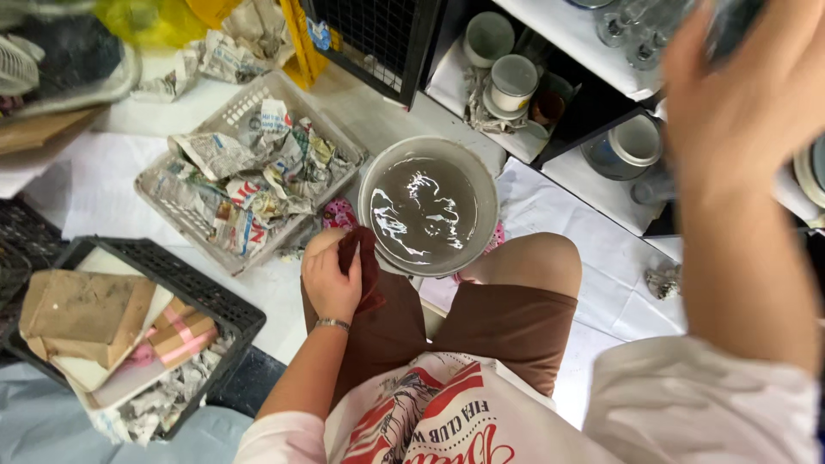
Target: The person washes a white bowl and a teal mug in a bucket of water using a brown cloth, then places them on a nearby shelf.
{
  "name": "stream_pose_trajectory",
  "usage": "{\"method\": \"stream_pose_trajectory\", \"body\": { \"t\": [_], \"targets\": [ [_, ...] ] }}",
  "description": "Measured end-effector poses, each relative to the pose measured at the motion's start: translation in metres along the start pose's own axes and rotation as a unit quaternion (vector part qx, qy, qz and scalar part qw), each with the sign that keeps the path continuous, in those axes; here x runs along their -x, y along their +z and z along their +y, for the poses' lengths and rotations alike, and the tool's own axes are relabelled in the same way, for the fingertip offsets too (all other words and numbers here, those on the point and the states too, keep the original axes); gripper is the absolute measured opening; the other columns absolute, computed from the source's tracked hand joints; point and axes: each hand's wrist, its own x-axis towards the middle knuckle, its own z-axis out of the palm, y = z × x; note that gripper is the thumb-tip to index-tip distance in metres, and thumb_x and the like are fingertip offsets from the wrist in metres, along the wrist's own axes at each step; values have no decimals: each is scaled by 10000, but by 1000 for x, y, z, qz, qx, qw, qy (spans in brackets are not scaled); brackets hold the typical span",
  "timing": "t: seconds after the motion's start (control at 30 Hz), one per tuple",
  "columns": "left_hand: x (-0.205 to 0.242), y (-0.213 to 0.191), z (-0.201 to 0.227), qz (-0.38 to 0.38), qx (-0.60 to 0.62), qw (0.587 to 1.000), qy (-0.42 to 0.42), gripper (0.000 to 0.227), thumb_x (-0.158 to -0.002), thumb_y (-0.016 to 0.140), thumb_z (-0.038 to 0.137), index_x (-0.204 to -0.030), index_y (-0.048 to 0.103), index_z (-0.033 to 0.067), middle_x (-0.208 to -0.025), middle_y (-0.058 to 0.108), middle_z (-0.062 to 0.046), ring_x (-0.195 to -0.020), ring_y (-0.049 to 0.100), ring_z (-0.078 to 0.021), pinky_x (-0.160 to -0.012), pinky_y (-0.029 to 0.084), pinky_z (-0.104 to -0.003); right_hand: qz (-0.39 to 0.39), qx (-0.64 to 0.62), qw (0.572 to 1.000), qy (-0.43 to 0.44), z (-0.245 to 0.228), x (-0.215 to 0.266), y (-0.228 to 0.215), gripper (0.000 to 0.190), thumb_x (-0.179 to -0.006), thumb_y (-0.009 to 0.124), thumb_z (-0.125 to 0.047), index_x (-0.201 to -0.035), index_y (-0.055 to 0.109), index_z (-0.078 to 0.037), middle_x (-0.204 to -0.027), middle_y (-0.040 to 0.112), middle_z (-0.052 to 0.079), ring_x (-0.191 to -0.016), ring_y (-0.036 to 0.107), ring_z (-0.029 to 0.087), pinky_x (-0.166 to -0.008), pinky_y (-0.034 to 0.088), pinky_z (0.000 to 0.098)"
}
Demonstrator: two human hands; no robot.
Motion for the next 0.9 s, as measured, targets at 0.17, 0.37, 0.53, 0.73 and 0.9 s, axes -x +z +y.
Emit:
{"method": "stream_pose_trajectory", "body": {
  "t": [0.17,0.37,0.53,0.73,0.9],
  "targets": [
    [-17,12,7,45,35,998,5,255,-904,761,246,-1059,705,52,-1112,731,-155,-1092,666,-367,-992,500,-461,-204,-242,942,114,-137,61,-27,455,-901,833,-284,-1272,650,-94,-1019,662,100,-873,666,287,-741,552,425],
    [-19,12,3,16,3,1000,1,294,-878,788,253,-1047,700,29,-998,703,-171,-985,652,-388,-913,503,-476,-527,-285,788,143,-236,142,83,434,-921,731,-374,-1282,636,-153,-1102,666,162,-960,674,370,-777,536,502],
    [-19,13,1,23,14,999,31,298,-875,778,244,-1058,686,28,-983,698,-166,-943,641,-386,-862,505,-471,-657,-225,705,143,-273,246,162,528,-842,767,-384,-1268,599,-122,-1180,654,179,-1088,667,377,-900,543,504],
    [-24,14,2,3,0,1000,29,278,-864,786,233,-1022,683,28,-921,680,-157,-902,636,-377,-824,510,-470,-722,-222,630,181,-312,362,210,613,-846,769,-388,-1348,568,-97,-1241,677,199,-1160,659,363,-963,529,495],
    [-29,12,3,3,-18,1000,25,284,-841,790,231,-1015,687,32,-910,683,-155,-881,639,-376,-801,510,-470,-768,-252,571,144,-317,410,215,741,-778,861,-401,-1340,565,-19,-1274,639,251,-1174,649,365,-1022,494,435]
  ]
}}
